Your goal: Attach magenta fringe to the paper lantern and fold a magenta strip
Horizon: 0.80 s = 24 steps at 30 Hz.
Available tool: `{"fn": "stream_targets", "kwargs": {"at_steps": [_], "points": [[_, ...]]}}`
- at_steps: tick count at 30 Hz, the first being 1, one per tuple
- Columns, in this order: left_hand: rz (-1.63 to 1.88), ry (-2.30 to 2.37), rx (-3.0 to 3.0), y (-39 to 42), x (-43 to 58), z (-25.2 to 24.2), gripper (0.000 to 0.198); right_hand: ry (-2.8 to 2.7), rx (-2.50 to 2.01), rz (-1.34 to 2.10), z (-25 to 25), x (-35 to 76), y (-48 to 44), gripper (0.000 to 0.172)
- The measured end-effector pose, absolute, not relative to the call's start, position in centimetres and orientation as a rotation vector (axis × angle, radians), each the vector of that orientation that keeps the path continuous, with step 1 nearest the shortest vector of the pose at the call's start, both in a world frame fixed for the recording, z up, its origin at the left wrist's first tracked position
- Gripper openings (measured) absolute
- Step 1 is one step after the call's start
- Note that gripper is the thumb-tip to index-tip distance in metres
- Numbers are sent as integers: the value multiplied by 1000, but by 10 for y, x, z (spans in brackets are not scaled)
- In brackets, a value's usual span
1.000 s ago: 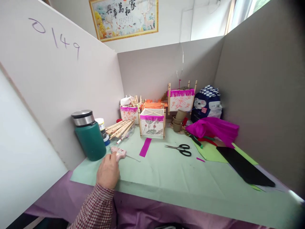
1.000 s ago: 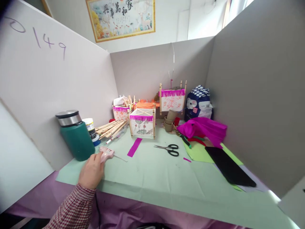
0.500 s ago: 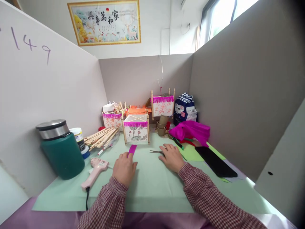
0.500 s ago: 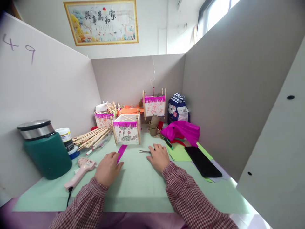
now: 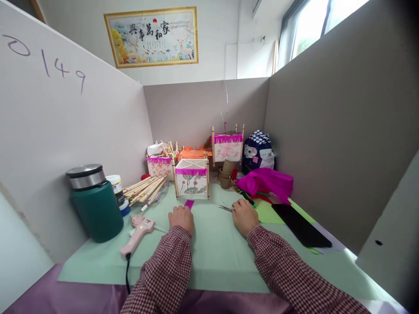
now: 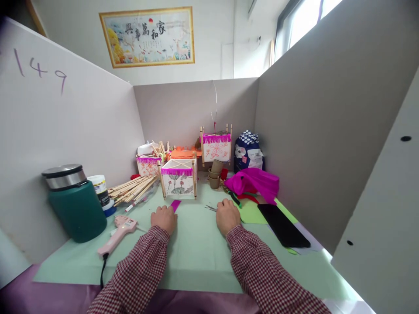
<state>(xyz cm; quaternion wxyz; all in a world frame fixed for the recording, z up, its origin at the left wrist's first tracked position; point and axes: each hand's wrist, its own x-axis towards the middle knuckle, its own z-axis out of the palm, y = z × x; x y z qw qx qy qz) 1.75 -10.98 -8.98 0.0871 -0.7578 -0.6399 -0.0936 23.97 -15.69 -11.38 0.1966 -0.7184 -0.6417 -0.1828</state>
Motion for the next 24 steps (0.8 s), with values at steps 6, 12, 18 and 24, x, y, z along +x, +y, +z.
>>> {"fn": "stream_targets", "kwargs": {"at_steps": [6, 12, 18, 24], "points": [[-257, -1943, -2261, -109, 17, -86, 34, -1720, -2083, -483, -114, 247, -158, 27], [-298, -2034, -2236, -106, 16, -87, 32, -1853, -1980, -312, -115, 253, -158, 26], [-316, -2104, -2229, -102, 13, -90, 30, -1954, -1779, -115, -111, 267, -162, 30], [-374, -2168, -2217, -103, 11, -87, 31, -2047, -1598, 14, -112, 274, -164, 36]]}}
